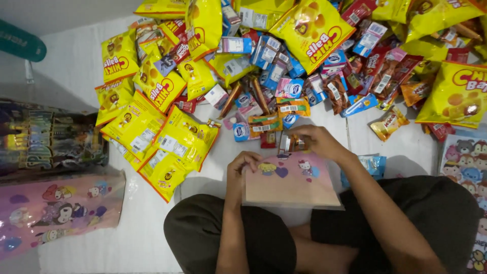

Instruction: Packing individual snack packets from a large pile on the floor into a purple gift bag.

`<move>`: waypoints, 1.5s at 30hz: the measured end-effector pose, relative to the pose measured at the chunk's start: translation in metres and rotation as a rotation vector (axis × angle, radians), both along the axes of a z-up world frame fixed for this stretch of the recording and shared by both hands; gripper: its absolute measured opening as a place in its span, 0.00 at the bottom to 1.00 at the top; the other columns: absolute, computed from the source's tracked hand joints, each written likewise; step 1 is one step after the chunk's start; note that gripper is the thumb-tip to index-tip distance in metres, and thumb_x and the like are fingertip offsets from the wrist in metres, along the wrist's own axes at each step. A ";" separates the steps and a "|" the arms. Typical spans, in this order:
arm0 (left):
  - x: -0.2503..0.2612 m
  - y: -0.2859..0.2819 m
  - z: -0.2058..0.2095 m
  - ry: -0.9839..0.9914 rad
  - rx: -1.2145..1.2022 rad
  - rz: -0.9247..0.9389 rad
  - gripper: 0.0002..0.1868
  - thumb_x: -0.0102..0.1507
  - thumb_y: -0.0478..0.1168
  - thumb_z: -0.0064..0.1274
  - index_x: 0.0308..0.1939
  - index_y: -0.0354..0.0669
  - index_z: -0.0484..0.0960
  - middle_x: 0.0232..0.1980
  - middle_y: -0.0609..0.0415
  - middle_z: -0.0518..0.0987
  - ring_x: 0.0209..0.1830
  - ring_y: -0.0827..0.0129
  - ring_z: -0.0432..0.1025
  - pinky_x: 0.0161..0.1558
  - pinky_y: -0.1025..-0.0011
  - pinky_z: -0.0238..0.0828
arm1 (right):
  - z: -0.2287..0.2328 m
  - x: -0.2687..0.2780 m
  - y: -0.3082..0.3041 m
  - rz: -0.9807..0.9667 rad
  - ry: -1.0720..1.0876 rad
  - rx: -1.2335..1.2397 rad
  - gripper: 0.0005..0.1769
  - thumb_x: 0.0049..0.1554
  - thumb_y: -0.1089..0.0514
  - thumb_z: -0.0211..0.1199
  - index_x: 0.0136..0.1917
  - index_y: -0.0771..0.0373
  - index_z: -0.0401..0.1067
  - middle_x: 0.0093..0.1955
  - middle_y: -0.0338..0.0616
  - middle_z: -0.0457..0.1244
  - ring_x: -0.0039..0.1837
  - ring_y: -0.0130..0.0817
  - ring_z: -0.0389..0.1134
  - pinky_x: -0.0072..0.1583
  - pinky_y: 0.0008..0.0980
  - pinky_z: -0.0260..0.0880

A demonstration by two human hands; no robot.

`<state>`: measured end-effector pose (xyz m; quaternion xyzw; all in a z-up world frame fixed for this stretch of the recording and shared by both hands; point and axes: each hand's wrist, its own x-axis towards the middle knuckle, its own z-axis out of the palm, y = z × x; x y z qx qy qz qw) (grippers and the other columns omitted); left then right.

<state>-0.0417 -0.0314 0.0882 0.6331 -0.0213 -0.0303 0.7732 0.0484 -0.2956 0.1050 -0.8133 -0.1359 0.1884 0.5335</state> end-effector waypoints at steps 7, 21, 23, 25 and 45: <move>-0.015 -0.005 0.001 0.111 -0.093 0.050 0.23 0.60 0.55 0.62 0.26 0.39 0.74 0.38 0.40 0.81 0.44 0.57 0.75 0.52 0.63 0.68 | -0.017 0.010 0.003 0.010 -0.204 -0.089 0.63 0.43 0.80 0.57 0.86 0.63 0.34 0.63 0.64 0.64 0.66 0.69 0.60 0.69 0.58 0.57; -0.014 -0.008 0.016 0.120 -0.049 0.112 0.05 0.55 0.28 0.53 0.24 0.38 0.75 0.30 0.42 0.81 0.42 0.52 0.76 0.56 0.59 0.67 | -0.063 0.030 0.017 0.024 -0.584 -0.442 0.30 0.53 0.58 0.70 0.68 0.47 0.69 0.68 0.43 0.57 0.67 0.52 0.57 0.62 0.53 0.63; -0.014 -0.009 0.016 0.126 -0.052 0.126 0.06 0.55 0.27 0.51 0.24 0.38 0.74 0.29 0.42 0.81 0.42 0.52 0.76 0.56 0.59 0.67 | -0.058 0.035 0.026 0.091 -0.557 -0.526 0.45 0.52 0.53 0.70 0.80 0.43 0.60 0.80 0.47 0.52 0.76 0.62 0.51 0.65 0.66 0.61; -0.013 -0.008 0.011 0.129 -0.021 0.131 0.06 0.55 0.26 0.52 0.24 0.38 0.75 0.30 0.42 0.82 0.43 0.52 0.76 0.56 0.58 0.67 | -0.066 0.041 0.025 0.136 -0.624 -0.721 0.45 0.55 0.64 0.62 0.82 0.40 0.56 0.79 0.39 0.53 0.70 0.56 0.58 0.61 0.53 0.69; -0.009 -0.010 0.005 0.147 -0.056 0.188 0.09 0.61 0.31 0.53 0.24 0.39 0.74 0.32 0.42 0.82 0.45 0.54 0.76 0.57 0.58 0.67 | -0.070 0.089 -0.034 -0.059 -0.831 -0.689 0.10 0.60 0.59 0.61 0.55 0.54 0.78 0.55 0.45 0.66 0.60 0.46 0.68 0.61 0.40 0.68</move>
